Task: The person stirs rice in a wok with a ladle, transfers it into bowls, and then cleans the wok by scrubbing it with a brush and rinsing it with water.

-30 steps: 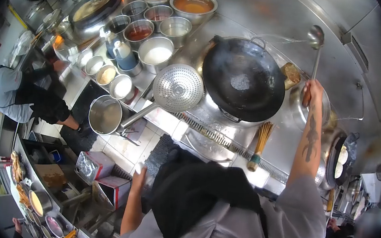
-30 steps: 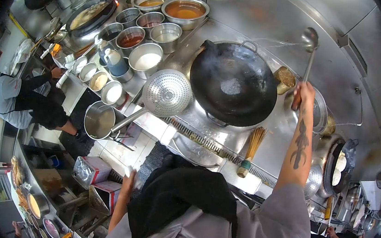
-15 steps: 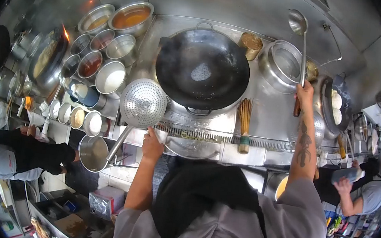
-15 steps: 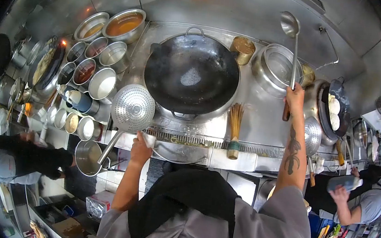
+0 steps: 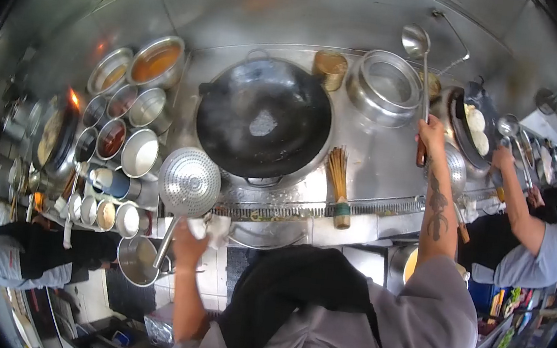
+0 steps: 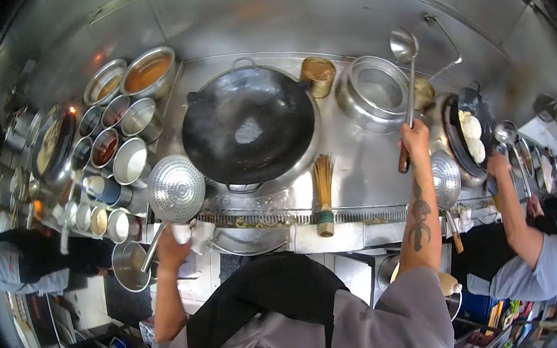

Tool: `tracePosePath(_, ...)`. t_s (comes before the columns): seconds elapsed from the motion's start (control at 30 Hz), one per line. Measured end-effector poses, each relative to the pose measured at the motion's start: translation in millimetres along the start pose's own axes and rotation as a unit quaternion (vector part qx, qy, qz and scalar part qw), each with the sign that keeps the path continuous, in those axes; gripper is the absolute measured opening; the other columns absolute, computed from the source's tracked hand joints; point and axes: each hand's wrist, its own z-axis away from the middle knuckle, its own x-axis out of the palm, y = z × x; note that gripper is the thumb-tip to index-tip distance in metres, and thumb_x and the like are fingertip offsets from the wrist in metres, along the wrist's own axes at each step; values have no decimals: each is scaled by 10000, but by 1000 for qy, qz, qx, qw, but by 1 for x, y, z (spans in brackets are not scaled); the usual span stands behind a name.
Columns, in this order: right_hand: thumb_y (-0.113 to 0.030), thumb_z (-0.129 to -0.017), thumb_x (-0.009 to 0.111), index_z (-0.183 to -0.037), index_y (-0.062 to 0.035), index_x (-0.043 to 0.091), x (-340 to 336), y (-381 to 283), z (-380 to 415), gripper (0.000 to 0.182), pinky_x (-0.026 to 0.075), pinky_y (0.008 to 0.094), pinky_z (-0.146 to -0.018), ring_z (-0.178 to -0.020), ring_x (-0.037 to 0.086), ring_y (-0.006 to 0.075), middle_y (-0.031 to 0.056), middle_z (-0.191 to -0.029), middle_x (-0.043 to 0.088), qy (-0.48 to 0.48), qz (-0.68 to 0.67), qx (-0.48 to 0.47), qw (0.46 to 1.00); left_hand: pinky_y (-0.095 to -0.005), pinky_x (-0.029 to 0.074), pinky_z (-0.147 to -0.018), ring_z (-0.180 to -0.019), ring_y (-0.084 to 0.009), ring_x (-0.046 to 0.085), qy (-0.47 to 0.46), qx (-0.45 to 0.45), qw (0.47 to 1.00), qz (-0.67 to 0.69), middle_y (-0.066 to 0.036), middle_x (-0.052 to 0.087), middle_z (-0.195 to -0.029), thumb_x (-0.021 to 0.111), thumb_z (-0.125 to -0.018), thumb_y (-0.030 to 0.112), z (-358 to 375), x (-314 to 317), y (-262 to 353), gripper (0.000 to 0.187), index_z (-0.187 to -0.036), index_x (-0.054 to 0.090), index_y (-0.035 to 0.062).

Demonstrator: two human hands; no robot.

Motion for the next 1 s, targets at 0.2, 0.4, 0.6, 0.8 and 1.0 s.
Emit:
tracePosePath(0.2, -110, -803, 550, -809, 33, 545, -4, 6, -8, 143, 423, 329, -387, -419, 548, 178, 69, -575, 527, -24, 22, 31, 999, -425, 496, -817, -916, -379, 610, -127, -115, 969, -176, -203, 623, -1041, 700, -647, 265, 8, -38, -94, 720, -1275, 465, 0)
tracePosePath(0.4, -124, -786, 560, -797, 73, 549, 3, 27, -26, 197, 442, 345, -402, -450, 570, 204, 103, -599, 549, -44, 33, 65, 996, -355, 508, -556, -607, -223, 578, -382, -291, 784, 394, -95, 593, -788, 638, -753, 189, 17, 0, -110, 375, -1064, 528, 11)
tracePosePath(0.6, -114, -765, 558, -777, 94, 560, 23, 37, -51, 208, 439, 371, -408, -471, 594, 229, 132, -590, 575, -55, 117, 150, 980, -265, 416, -406, -488, -123, 470, -228, -341, 674, 614, -46, 502, -687, 566, -776, 80, 53, -35, -6, 211, -968, 500, 23)
tracePosePath(0.8, -105, -789, 515, -755, 18, 556, 27, 39, -83, 134, 384, 273, -433, -469, 554, 177, 79, -579, 560, -209, 99, 259, 938, -271, 421, -378, -459, -123, 483, -121, -310, 791, 513, -41, 502, -683, 547, -786, 42, 100, -85, 31, 225, -999, 475, 46)
tracePosePath(1.0, -24, -810, 439, -729, -57, 391, 10, 18, -69, 100, 350, 233, -448, -488, 496, 96, -1, -611, 440, -135, -635, 372, 663, -257, 431, -414, -493, -110, 499, -35, -167, 852, 496, -44, 502, -698, 526, -787, -8, 75, -121, 84, 217, -982, 446, 39)
